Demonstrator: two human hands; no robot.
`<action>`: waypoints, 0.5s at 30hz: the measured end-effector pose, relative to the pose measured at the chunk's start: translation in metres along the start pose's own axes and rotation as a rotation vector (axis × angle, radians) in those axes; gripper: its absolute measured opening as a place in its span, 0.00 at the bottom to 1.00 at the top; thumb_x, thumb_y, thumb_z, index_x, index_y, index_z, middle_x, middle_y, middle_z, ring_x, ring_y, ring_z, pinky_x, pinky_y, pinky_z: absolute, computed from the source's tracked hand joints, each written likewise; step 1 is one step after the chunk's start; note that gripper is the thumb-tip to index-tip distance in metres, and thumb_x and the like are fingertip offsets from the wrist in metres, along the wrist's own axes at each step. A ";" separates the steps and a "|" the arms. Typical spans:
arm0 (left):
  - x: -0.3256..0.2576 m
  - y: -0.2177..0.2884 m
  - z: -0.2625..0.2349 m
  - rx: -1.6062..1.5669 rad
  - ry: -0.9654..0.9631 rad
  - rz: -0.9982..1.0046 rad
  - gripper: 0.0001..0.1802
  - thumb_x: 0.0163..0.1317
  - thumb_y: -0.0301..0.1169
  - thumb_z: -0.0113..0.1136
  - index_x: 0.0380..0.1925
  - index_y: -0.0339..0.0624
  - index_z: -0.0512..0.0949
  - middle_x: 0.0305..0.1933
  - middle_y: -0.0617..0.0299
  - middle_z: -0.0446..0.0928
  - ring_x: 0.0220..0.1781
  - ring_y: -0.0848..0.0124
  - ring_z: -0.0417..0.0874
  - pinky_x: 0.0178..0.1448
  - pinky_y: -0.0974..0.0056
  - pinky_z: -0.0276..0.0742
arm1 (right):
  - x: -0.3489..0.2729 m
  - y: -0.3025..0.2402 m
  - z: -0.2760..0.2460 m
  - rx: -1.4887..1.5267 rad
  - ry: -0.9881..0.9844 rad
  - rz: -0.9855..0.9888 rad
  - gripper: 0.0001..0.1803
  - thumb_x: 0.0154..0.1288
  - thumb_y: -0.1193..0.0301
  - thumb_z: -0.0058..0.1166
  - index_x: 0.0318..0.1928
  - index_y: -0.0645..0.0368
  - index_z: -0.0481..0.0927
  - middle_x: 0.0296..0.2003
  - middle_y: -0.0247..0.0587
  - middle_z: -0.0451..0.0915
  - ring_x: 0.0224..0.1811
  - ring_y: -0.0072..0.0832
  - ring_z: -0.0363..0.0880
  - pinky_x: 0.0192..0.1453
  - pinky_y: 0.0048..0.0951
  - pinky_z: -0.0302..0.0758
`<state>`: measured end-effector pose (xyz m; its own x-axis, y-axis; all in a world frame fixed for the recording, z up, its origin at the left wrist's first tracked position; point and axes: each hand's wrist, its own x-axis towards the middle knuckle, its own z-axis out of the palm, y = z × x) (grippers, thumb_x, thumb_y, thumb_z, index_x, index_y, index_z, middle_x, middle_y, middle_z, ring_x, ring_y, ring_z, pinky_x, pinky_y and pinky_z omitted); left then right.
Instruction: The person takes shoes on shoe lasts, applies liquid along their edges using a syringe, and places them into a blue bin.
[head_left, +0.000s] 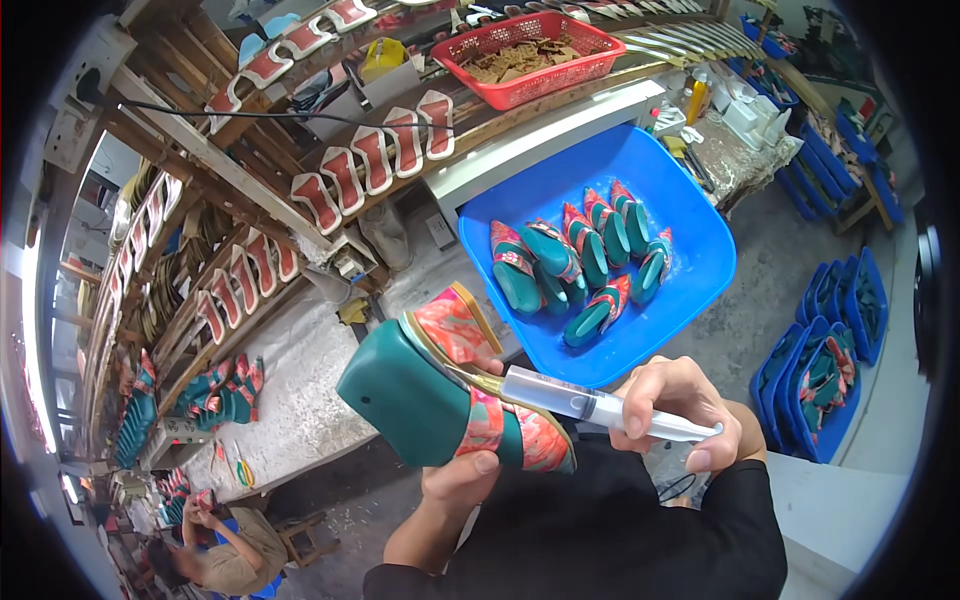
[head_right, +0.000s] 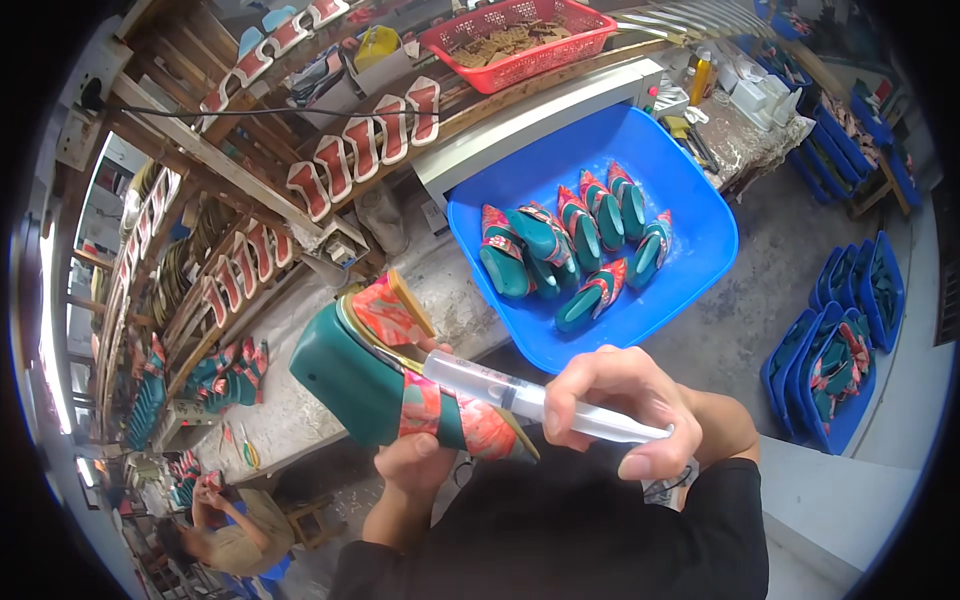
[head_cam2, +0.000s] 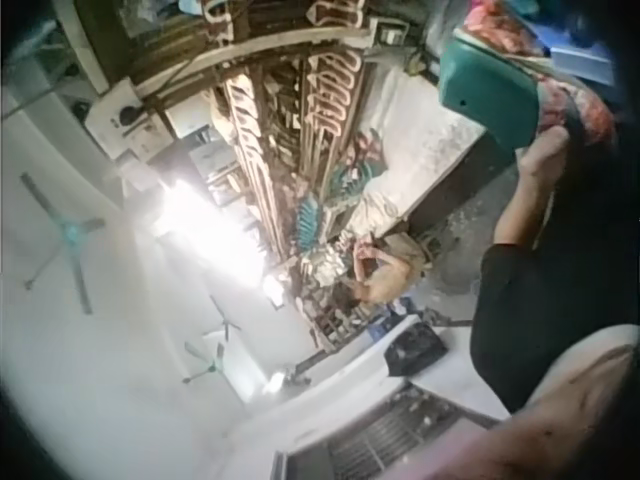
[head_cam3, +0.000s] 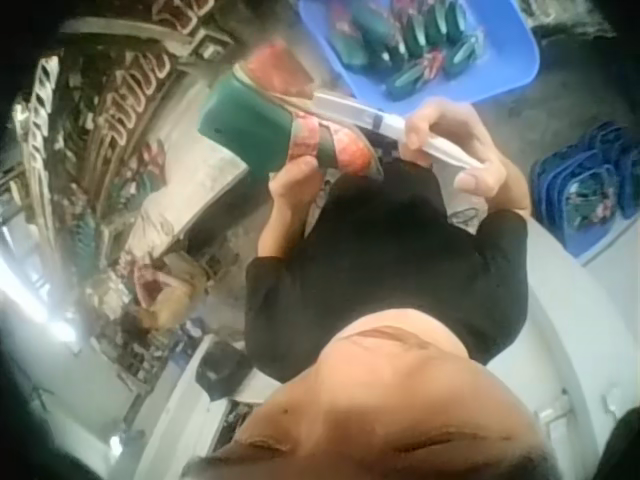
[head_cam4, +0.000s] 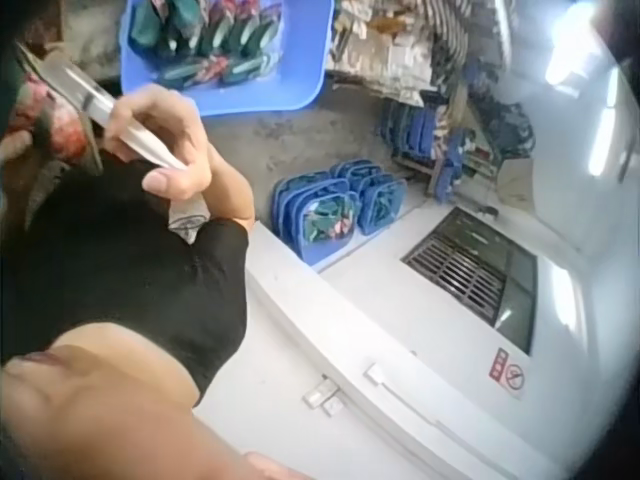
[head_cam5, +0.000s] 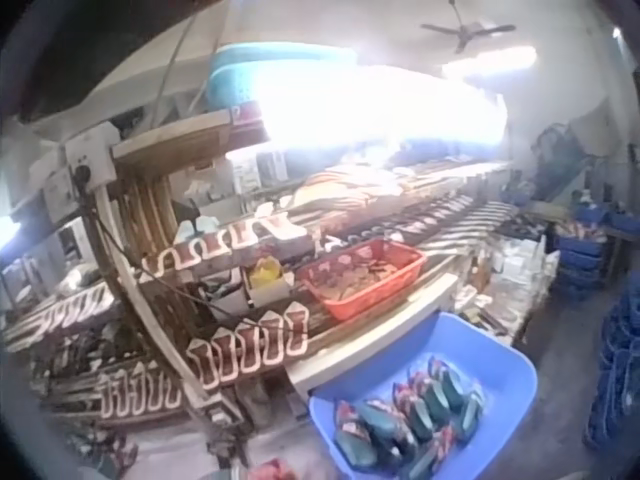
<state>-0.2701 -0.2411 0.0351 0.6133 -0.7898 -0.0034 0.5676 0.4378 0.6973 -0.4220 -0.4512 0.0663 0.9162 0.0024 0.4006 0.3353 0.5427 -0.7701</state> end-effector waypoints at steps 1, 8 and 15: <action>0.002 0.001 -0.002 -0.058 -0.023 -0.009 0.52 0.44 0.23 0.67 0.74 0.44 0.57 0.72 0.50 0.62 0.76 0.54 0.62 0.77 0.45 0.62 | 0.000 0.000 0.000 -0.003 0.003 0.011 0.31 0.49 0.63 0.64 0.52 0.70 0.74 0.36 0.46 0.78 0.32 0.26 0.74 0.34 0.26 0.68; 0.009 0.010 -0.006 -0.197 -0.019 -0.079 0.51 0.46 0.23 0.67 0.74 0.45 0.57 0.72 0.53 0.62 0.78 0.56 0.59 0.78 0.42 0.62 | -0.003 0.000 0.001 -0.035 0.056 0.107 0.31 0.50 0.62 0.64 0.52 0.68 0.74 0.38 0.45 0.77 0.33 0.24 0.73 0.35 0.25 0.67; 0.005 0.011 -0.004 -0.269 0.022 -0.132 0.52 0.45 0.24 0.67 0.74 0.45 0.57 0.72 0.51 0.63 0.77 0.55 0.61 0.79 0.45 0.61 | -0.005 0.001 0.003 -0.054 0.092 0.128 0.31 0.47 0.61 0.66 0.50 0.67 0.76 0.35 0.45 0.79 0.32 0.25 0.75 0.36 0.25 0.69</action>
<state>-0.2582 -0.2387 0.0399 0.5349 -0.8391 -0.0989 0.7666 0.4327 0.4745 -0.4265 -0.4483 0.0651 0.9677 -0.0101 0.2520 0.2236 0.4969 -0.8385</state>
